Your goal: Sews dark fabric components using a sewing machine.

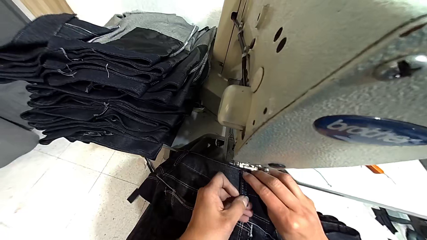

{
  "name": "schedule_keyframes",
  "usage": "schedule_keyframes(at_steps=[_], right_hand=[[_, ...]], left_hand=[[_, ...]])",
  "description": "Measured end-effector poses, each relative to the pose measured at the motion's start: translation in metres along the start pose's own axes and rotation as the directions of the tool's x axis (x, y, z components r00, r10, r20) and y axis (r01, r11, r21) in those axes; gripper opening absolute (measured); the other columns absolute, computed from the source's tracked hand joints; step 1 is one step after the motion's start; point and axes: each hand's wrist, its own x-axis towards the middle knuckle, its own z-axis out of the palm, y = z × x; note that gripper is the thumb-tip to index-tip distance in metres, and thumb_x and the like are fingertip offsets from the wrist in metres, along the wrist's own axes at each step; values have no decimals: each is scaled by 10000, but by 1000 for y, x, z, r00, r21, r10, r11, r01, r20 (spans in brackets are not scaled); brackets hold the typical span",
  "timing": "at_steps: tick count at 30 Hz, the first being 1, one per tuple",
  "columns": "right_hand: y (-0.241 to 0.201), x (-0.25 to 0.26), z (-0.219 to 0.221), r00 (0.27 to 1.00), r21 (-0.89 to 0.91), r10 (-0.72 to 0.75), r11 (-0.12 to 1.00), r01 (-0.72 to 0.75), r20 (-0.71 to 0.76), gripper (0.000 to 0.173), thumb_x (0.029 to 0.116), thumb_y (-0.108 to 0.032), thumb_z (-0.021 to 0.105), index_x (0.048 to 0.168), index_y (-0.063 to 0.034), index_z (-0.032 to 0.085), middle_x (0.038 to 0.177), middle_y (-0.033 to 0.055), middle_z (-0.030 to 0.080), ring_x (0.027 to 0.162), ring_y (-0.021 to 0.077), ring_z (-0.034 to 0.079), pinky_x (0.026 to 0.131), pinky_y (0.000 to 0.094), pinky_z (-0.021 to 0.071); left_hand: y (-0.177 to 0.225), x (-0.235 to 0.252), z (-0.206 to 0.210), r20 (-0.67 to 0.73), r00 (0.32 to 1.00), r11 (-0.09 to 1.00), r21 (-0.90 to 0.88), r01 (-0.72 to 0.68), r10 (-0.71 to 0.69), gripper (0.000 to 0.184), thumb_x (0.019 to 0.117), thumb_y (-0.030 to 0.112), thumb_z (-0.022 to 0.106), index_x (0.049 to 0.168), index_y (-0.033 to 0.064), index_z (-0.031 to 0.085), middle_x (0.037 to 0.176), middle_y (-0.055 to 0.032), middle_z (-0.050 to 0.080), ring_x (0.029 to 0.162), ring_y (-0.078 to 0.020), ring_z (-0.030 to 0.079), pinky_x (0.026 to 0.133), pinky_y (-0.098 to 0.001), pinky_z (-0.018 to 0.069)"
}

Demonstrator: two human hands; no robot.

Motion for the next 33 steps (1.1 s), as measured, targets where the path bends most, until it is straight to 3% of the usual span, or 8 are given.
schedule_keyframes(at_steps=[3, 5, 7, 9, 14, 20, 24, 33], right_hand=[[0, 0, 0, 999, 12, 24, 1000, -24, 22, 305, 997, -12, 466, 1138, -140, 703, 1010, 67, 677, 974, 218, 605, 864, 255, 493], [1, 1, 2, 998, 33, 63, 997, -64, 20, 311, 993, -23, 474, 1152, -171, 697, 973, 86, 619, 928, 210, 584, 810, 247, 489], [6, 0, 4, 994, 90, 108, 990, -109, 9, 320, 992, -61, 486, 1161, -225, 704, 945, 88, 586, 889, 190, 580, 756, 247, 497], [12, -4, 7, 989, 152, 145, 978, -143, 3, 328, 1008, -118, 482, 1163, -283, 719, 953, 79, 600, 898, 181, 598, 760, 271, 511], [27, -19, 15, 977, 296, 213, 931, -211, 26, 346, 1077, -261, 432, 1258, -427, 675, 976, 31, 642, 936, 165, 617, 832, 348, 470], [33, -31, 18, 888, 511, 450, 744, -431, 95, 372, 1052, -439, 522, 1133, -94, 636, 1023, 18, 714, 997, 11, 655, 905, 216, 531], [40, -26, 16, 881, 504, 468, 745, -437, 71, 427, 1058, -443, 510, 926, -77, 687, 824, 6, 699, 803, -46, 642, 736, 133, 514], [34, -24, 5, 901, 470, 423, 778, -416, 98, 408, 1066, -356, 517, 901, -7, 651, 772, 105, 678, 784, 13, 640, 741, 143, 493]], left_hand=[[-1, 1, -10, 119, 964, 828, 495, -266, 238, 238, 976, 112, 661, 1146, -17, 556, 690, -46, 682, 550, -134, 693, 519, -286, 598], [-18, 7, -21, 293, 701, 252, 787, -564, 650, 217, 988, 263, 654, 1046, 55, 680, 610, -2, 595, 504, -116, 584, 478, -249, 498], [-24, 19, -36, 517, 401, -168, 746, -644, 756, 150, 1037, 229, 569, 1061, 178, 709, 785, 21, 617, 734, -153, 561, 710, -273, 467], [-22, 32, -47, 667, 300, -313, 638, -704, 682, 211, 1054, 188, 531, 1174, 189, 705, 1141, 17, 721, 1037, -183, 616, 963, -331, 446], [-20, 46, -52, 650, 436, -108, 624, -774, 623, 282, 1052, 384, 548, 1258, 256, 693, 1278, 104, 690, 1131, -123, 592, 996, -268, 413], [-26, 37, -41, 534, 522, -42, 725, -688, 665, 275, 1044, 378, 565, 1239, 263, 721, 1283, 105, 707, 1148, -118, 602, 983, -251, 422], [-25, 38, -34, 486, 565, 19, 746, -666, 667, 275, 1039, 380, 568, 1218, 260, 739, 1269, 103, 717, 1146, -116, 605, 981, -255, 417], [-17, 34, -32, 461, 603, 95, 739, -667, 651, 255, 1029, 353, 591, 1187, 241, 759, 1250, 97, 726, 1146, -120, 602, 977, -253, 415]])
